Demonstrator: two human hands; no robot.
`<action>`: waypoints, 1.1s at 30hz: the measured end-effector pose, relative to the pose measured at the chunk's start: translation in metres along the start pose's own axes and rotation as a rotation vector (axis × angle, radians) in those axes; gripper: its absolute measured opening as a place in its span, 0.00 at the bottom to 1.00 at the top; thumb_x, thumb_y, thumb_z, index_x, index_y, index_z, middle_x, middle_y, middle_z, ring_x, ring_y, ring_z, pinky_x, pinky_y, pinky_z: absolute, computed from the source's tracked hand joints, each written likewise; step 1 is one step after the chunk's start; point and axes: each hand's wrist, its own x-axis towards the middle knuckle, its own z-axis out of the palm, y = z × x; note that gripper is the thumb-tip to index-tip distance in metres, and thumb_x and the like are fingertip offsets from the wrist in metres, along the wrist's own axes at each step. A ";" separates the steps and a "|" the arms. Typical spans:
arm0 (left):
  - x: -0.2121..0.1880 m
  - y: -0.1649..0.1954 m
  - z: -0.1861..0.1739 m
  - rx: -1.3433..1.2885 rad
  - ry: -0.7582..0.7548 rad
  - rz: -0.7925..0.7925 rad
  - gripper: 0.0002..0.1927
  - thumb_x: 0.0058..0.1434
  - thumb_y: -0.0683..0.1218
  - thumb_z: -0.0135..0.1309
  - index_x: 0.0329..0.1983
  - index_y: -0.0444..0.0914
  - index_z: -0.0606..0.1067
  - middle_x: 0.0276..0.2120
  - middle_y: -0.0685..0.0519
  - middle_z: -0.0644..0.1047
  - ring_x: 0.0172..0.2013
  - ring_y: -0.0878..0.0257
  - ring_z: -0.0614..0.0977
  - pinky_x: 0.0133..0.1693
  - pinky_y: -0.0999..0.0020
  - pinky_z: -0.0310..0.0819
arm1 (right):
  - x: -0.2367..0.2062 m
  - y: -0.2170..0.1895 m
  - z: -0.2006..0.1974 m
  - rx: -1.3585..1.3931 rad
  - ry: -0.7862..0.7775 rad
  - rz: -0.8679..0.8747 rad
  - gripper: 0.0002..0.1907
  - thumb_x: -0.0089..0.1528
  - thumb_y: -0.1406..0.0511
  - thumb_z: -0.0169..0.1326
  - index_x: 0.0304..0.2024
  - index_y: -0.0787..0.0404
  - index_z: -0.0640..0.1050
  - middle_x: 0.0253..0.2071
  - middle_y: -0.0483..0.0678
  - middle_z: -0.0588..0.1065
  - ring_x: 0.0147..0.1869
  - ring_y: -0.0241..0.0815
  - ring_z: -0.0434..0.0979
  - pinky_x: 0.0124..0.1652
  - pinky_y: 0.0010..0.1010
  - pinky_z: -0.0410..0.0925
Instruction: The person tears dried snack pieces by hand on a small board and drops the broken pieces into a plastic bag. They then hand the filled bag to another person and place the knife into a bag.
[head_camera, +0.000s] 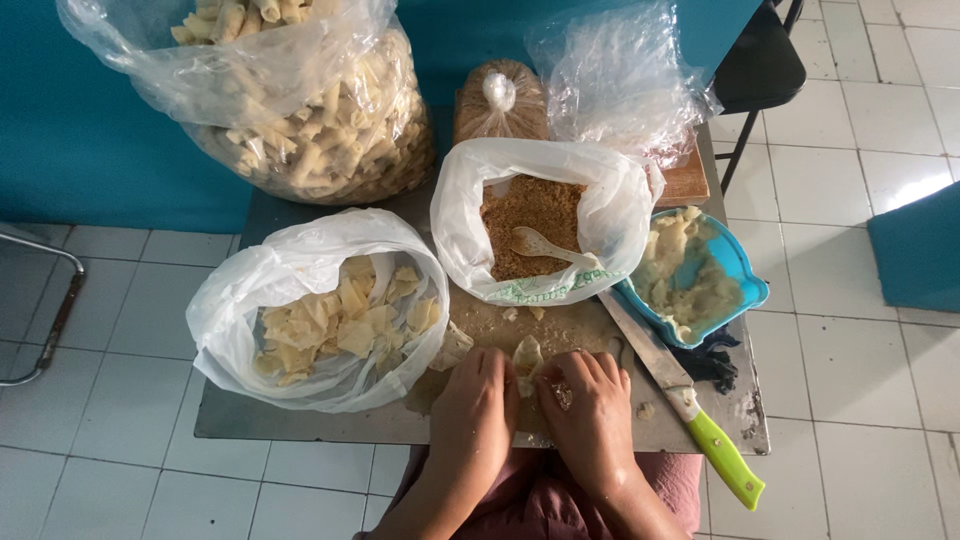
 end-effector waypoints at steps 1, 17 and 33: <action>-0.002 0.002 0.002 0.001 -0.003 0.016 0.10 0.57 0.37 0.55 0.42 0.35 0.70 0.38 0.44 0.75 0.41 0.45 0.80 0.39 0.54 0.75 | 0.000 0.001 -0.001 0.001 -0.002 -0.005 0.05 0.53 0.64 0.62 0.32 0.55 0.79 0.36 0.43 0.78 0.46 0.49 0.74 0.46 0.41 0.63; -0.002 -0.043 0.003 0.066 -0.055 0.406 0.16 0.58 0.37 0.61 0.50 0.37 0.78 0.41 0.49 0.82 0.45 0.55 0.83 0.48 0.59 0.77 | 0.025 0.028 -0.040 -0.182 -0.294 -0.615 0.19 0.52 0.67 0.55 0.46 0.57 0.81 0.44 0.42 0.76 0.51 0.44 0.72 0.49 0.38 0.64; 0.023 -0.056 -0.005 0.185 -0.053 0.728 0.16 0.58 0.38 0.56 0.50 0.33 0.76 0.44 0.47 0.80 0.45 0.56 0.82 0.48 0.61 0.77 | 0.017 0.021 -0.004 -0.051 -0.189 -0.204 0.07 0.58 0.63 0.61 0.37 0.58 0.81 0.37 0.47 0.76 0.47 0.52 0.72 0.48 0.40 0.64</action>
